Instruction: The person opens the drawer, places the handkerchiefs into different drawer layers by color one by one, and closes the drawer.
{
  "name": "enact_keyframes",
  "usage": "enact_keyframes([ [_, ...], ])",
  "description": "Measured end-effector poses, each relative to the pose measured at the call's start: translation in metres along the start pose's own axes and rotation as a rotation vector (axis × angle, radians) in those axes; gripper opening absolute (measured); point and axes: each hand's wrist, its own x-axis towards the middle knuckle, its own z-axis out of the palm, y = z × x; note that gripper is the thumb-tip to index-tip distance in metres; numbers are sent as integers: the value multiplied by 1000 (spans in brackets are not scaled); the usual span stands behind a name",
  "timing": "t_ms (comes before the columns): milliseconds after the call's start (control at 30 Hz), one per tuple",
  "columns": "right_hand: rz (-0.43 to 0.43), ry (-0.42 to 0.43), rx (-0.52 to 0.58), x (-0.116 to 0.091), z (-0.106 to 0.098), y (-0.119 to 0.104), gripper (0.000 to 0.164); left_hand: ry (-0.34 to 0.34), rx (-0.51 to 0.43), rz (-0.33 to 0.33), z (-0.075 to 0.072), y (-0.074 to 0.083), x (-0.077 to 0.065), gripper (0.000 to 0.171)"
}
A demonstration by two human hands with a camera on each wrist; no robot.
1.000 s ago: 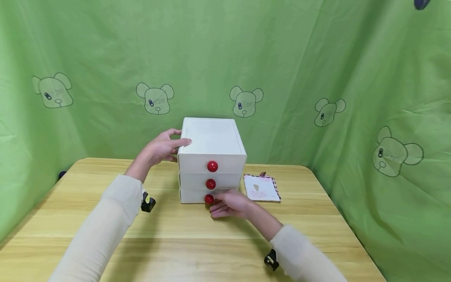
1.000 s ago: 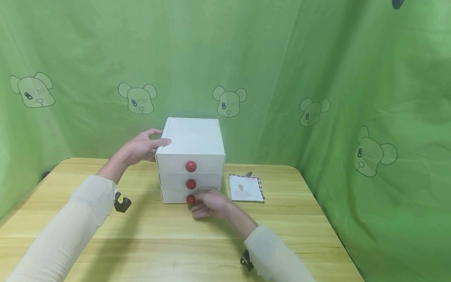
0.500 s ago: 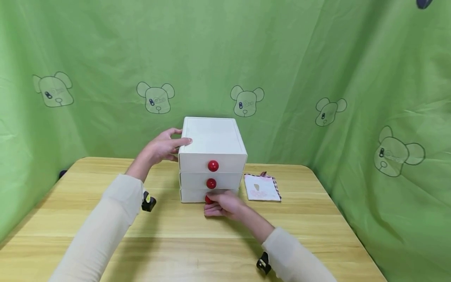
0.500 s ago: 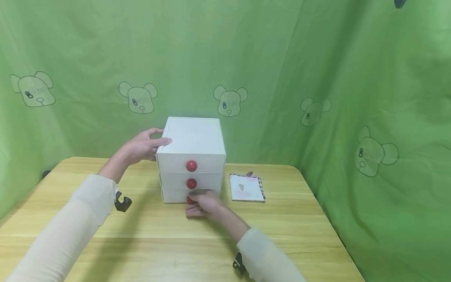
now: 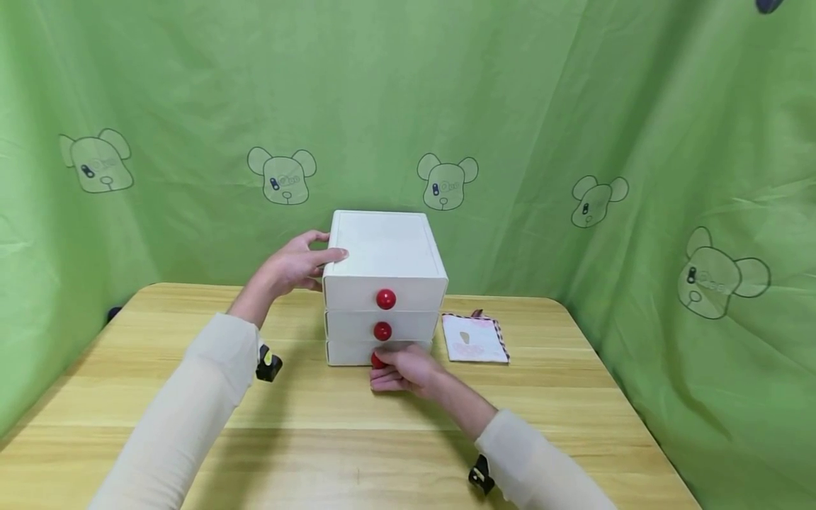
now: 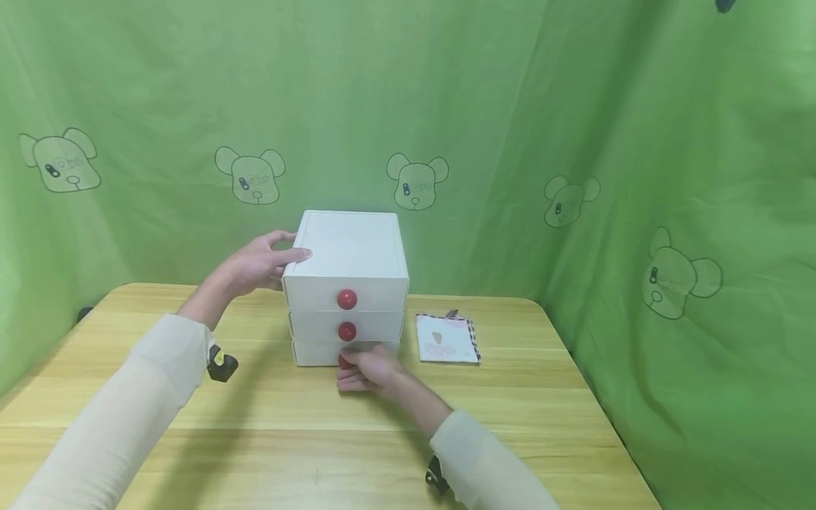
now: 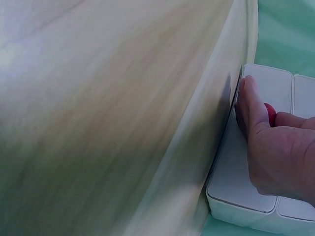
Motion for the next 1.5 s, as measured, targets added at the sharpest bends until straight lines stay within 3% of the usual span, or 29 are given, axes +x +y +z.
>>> enact_keyframes([
  [733, 11, -13, -30, -10, 2, 4, 33, -1, 15, 21, -1, 1, 0, 84],
  [1200, 42, -60, -87, -47, 10, 21, 40, -13, 25, 19, -2, -1, -1, 86],
  [1500, 38, -30, -66, -73, 23, 36, 39, -7, 16, 6, -1, -1, 0, 87],
])
